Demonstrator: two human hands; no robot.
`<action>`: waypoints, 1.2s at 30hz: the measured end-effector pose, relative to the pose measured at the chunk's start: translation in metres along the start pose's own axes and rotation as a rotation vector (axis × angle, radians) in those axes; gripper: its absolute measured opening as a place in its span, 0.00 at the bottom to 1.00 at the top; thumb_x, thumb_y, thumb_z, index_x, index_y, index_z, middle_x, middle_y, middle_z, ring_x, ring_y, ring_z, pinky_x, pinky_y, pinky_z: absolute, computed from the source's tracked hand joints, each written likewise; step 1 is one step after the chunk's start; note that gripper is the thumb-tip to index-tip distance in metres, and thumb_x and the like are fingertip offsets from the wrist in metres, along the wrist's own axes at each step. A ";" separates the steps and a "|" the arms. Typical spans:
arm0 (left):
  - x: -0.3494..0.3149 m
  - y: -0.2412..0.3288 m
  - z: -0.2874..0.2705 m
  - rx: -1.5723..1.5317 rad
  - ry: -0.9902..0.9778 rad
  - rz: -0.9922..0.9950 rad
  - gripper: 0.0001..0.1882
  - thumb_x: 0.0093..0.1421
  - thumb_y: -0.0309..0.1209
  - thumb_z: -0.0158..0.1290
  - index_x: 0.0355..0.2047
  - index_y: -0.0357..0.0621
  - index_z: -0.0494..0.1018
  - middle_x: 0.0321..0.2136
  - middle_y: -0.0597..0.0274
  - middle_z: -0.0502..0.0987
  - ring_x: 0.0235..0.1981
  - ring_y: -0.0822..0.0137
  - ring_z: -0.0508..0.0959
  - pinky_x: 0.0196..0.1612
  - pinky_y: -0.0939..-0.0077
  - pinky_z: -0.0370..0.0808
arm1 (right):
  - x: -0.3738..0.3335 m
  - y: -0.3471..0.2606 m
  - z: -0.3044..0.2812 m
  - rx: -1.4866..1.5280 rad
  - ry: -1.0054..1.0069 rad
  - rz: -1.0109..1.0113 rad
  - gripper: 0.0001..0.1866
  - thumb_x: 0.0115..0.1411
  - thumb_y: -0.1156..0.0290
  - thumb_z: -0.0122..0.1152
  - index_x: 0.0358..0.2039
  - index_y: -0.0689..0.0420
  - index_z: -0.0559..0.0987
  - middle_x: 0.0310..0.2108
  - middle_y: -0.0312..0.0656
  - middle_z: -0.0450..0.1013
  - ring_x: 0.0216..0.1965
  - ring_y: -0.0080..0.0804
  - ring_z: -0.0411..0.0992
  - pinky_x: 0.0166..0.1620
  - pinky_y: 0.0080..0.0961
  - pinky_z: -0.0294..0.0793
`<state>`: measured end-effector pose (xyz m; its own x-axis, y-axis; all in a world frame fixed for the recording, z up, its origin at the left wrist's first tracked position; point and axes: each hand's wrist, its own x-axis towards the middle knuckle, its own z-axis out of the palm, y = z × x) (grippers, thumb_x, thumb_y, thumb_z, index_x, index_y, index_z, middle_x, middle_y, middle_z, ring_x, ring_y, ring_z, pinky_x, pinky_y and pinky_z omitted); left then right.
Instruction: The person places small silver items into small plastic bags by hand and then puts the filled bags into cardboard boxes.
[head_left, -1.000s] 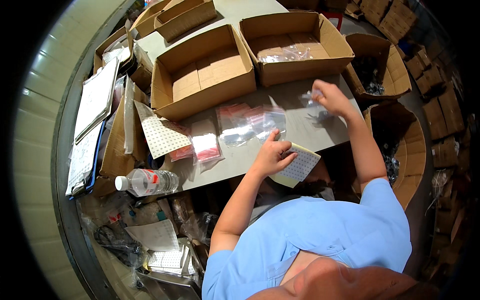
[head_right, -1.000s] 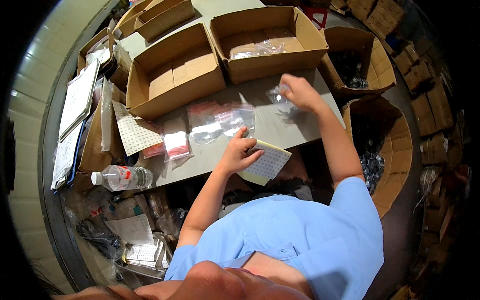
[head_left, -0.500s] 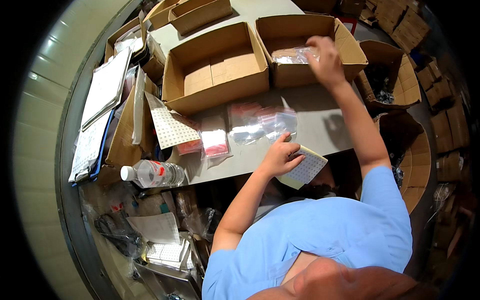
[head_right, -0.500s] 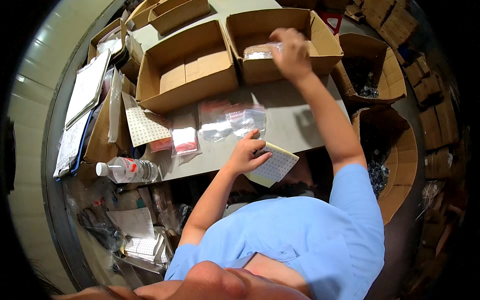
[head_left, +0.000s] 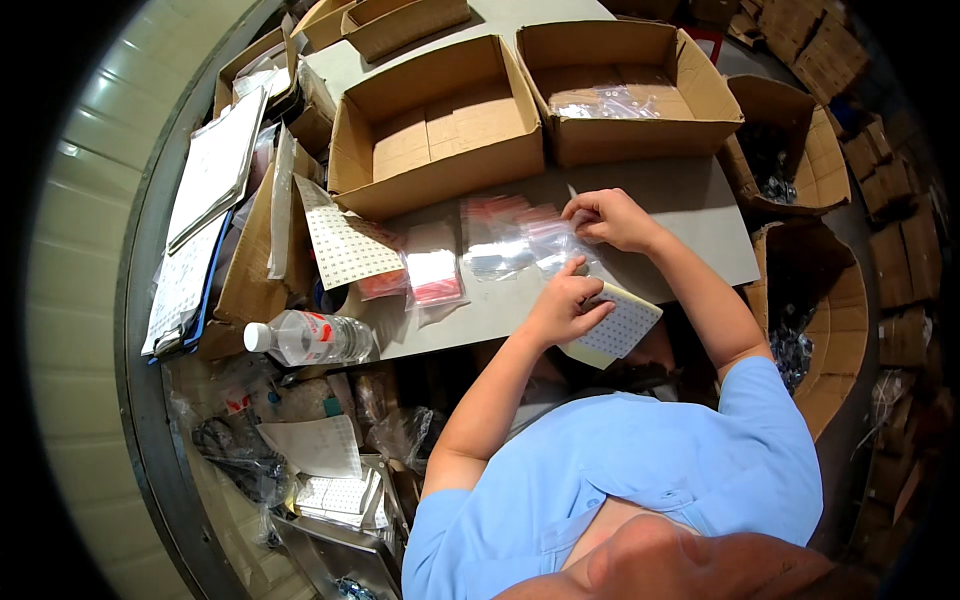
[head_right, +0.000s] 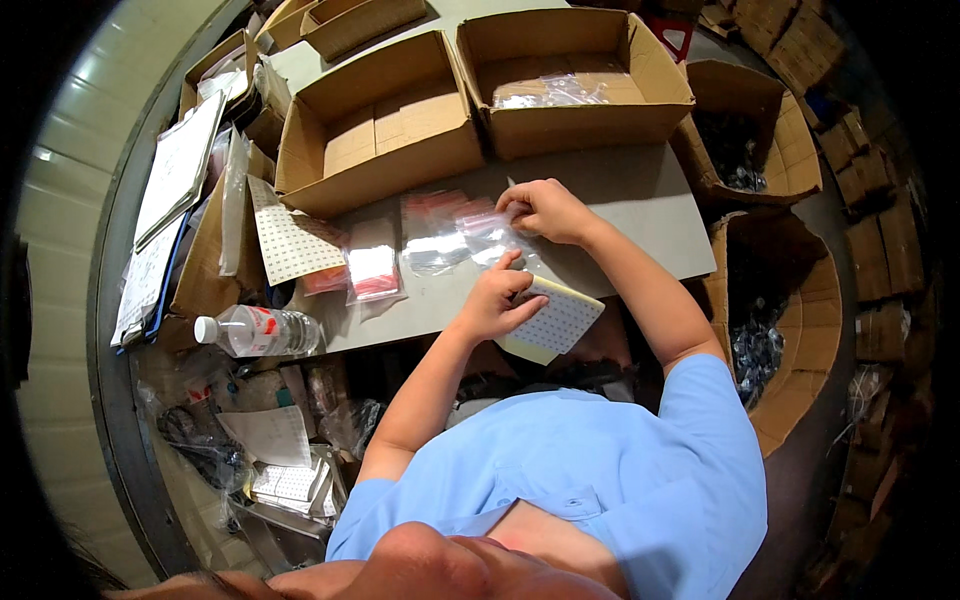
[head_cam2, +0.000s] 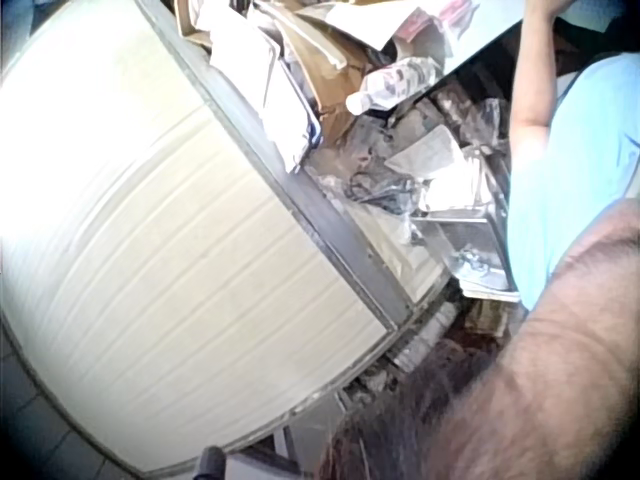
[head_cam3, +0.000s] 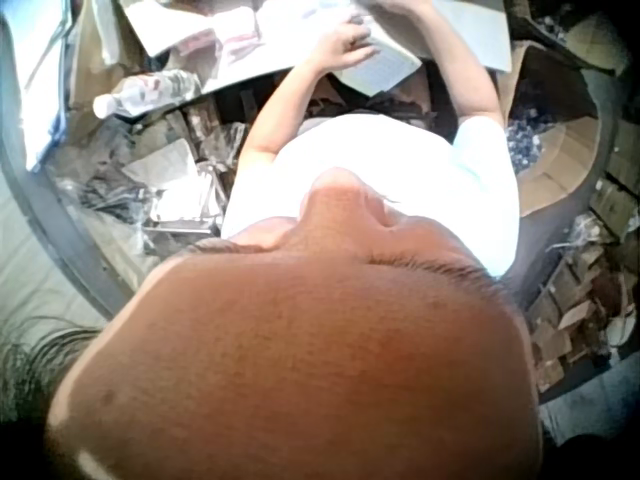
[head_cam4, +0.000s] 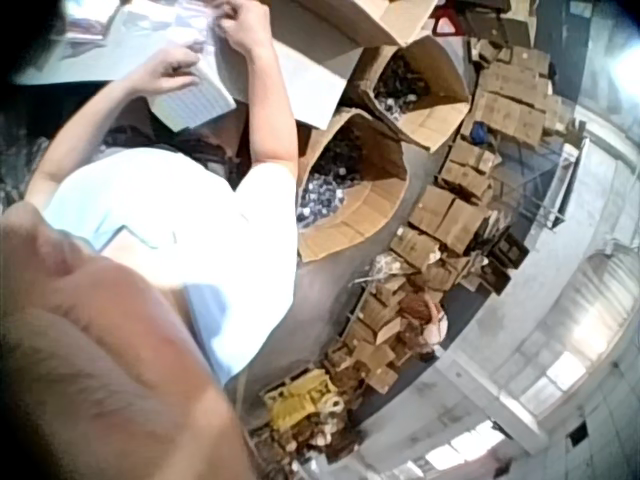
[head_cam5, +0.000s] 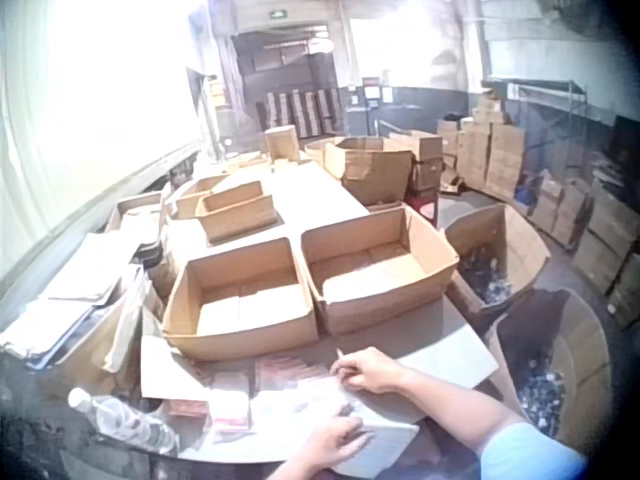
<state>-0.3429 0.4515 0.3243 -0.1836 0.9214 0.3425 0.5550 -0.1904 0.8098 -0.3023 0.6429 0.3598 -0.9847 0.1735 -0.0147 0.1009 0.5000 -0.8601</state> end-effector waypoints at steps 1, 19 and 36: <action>0.000 -0.001 0.000 -0.007 0.005 -0.009 0.14 0.53 0.29 0.59 0.18 0.40 0.64 0.12 0.56 0.65 0.20 0.50 0.68 0.63 0.52 0.61 | -0.001 0.003 0.001 0.001 0.002 0.001 0.11 0.47 0.81 0.62 0.34 0.63 0.77 0.24 0.40 0.76 0.29 0.24 0.73 0.34 0.24 0.72; 0.000 -0.003 0.004 -0.051 0.077 0.022 0.15 0.48 0.26 0.62 0.19 0.36 0.65 0.17 0.52 0.67 0.22 0.53 0.69 0.24 0.64 0.65 | -0.002 0.019 0.003 -0.560 0.529 0.221 0.17 0.54 0.57 0.66 0.27 0.59 0.77 0.19 0.43 0.72 0.21 0.36 0.71 0.30 0.31 0.71; 0.001 0.001 0.003 -0.059 0.080 0.025 0.09 0.48 0.24 0.62 0.22 0.34 0.71 0.17 0.50 0.68 0.21 0.53 0.70 0.26 0.67 0.68 | -0.029 0.025 -0.028 -0.593 0.268 0.391 0.30 0.47 0.51 0.70 0.44 0.59 0.76 0.41 0.53 0.73 0.46 0.49 0.71 0.51 0.41 0.70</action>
<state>-0.3405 0.4536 0.3243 -0.2355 0.8866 0.3981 0.5123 -0.2349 0.8261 -0.2674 0.6741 0.3525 -0.8010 0.5943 -0.0721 0.5695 0.7192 -0.3982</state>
